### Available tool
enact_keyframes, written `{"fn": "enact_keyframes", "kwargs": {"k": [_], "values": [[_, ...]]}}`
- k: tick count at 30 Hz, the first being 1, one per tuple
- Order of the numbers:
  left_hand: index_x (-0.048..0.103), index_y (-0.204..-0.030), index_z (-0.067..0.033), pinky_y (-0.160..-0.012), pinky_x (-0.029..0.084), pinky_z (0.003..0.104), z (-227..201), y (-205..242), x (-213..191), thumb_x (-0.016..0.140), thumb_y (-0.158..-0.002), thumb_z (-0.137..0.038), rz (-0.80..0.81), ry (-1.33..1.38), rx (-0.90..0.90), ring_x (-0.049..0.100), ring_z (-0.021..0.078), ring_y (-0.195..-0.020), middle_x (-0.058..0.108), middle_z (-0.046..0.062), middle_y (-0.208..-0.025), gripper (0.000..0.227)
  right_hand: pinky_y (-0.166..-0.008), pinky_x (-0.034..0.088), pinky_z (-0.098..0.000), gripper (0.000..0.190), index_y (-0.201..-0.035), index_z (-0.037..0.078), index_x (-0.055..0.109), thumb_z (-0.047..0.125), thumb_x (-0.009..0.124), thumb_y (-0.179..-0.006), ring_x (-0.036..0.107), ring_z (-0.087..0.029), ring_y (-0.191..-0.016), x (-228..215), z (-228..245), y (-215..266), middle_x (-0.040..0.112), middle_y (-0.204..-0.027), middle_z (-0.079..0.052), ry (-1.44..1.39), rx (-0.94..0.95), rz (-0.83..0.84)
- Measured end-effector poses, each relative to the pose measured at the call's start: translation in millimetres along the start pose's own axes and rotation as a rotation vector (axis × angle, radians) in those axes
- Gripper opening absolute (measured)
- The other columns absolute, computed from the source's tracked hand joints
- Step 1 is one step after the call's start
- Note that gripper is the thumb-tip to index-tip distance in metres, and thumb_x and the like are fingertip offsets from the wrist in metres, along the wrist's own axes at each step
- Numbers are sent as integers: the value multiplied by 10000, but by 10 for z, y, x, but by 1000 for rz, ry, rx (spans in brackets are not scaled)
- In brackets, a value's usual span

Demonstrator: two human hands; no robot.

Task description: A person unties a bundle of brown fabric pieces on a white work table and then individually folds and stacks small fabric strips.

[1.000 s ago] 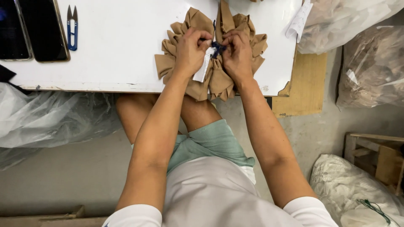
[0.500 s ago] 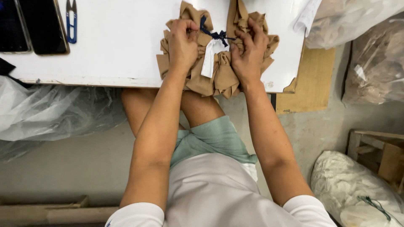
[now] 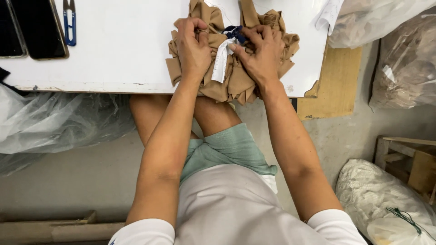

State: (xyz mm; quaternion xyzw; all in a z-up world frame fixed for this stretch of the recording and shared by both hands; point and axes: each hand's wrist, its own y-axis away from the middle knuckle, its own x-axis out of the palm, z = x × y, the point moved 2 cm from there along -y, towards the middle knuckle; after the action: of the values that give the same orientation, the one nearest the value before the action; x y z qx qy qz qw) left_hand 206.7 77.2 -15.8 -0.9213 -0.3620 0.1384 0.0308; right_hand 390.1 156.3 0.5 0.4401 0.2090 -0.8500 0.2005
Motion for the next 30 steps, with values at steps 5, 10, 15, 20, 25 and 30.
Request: {"fn": "enact_keyframes", "kwargs": {"k": [5, 10, 15, 20, 25, 30], "values": [[572, -936, -92, -860, 492, 382, -29, 19, -4, 532, -779, 109, -45, -122, 110, 567, 243, -967, 545, 56, -970, 258, -788, 329, -407, 224, -1035, 230, 835, 398, 694, -994, 472, -252, -919, 110, -35, -16, 627, -975, 71, 7, 64, -129], [561, -907, -93, -874, 489, 393, 51, 13, 54, 516, -756, 118, -157, -156, 76, 584, 259, -923, 552, 60, -973, 264, -883, 527, -343, 204, -995, 55, 745, 211, 619, -1037, 643, -218, -983, 22, -99, 6, 676, -999, -65, -432, 53, -422], [580, -1112, -162, -753, 552, 309, -80, 41, 86, 612, -877, -46, -57, -165, 87, 571, 239, -970, 484, 91, -1116, 264, -887, 492, -337, 248, -986, 58, 666, 264, 563, -1077, 612, -218, -967, 24, -141, 22, 642, -989, -66, -499, -2, -354], [491, -1495, -214, -1024, 625, 498, -329, 87, 282, 779, -1031, -488, 325, -384, 364, 548, 328, -1283, 440, 163, -1395, 610, -872, 474, -342, 269, -971, 48, 631, 266, 536, -1098, 592, -221, -941, 27, -97, 60, 611, -974, -83, -543, -44, -293], [777, -1110, -77, -775, 510, 369, -311, 45, 337, 661, -1003, -283, 322, -490, 346, 545, 240, -910, 667, 47, -941, 259, -860, 478, -325, 236, -967, 49, 658, 221, 548, -1085, 588, -211, -921, 3, -75, 42, 611, -953, -73, -547, -22, -349], [810, -1060, -97, -759, 489, 408, -465, 25, 112, 678, -989, -330, 279, -412, 225, 491, 244, -888, 602, 28, -846, 277, -851, 482, -338, 261, -949, 44, 639, 228, 517, -1087, 603, -227, -932, 35, 26, -32, 621, -967, -82, -480, -74, -417]]}}
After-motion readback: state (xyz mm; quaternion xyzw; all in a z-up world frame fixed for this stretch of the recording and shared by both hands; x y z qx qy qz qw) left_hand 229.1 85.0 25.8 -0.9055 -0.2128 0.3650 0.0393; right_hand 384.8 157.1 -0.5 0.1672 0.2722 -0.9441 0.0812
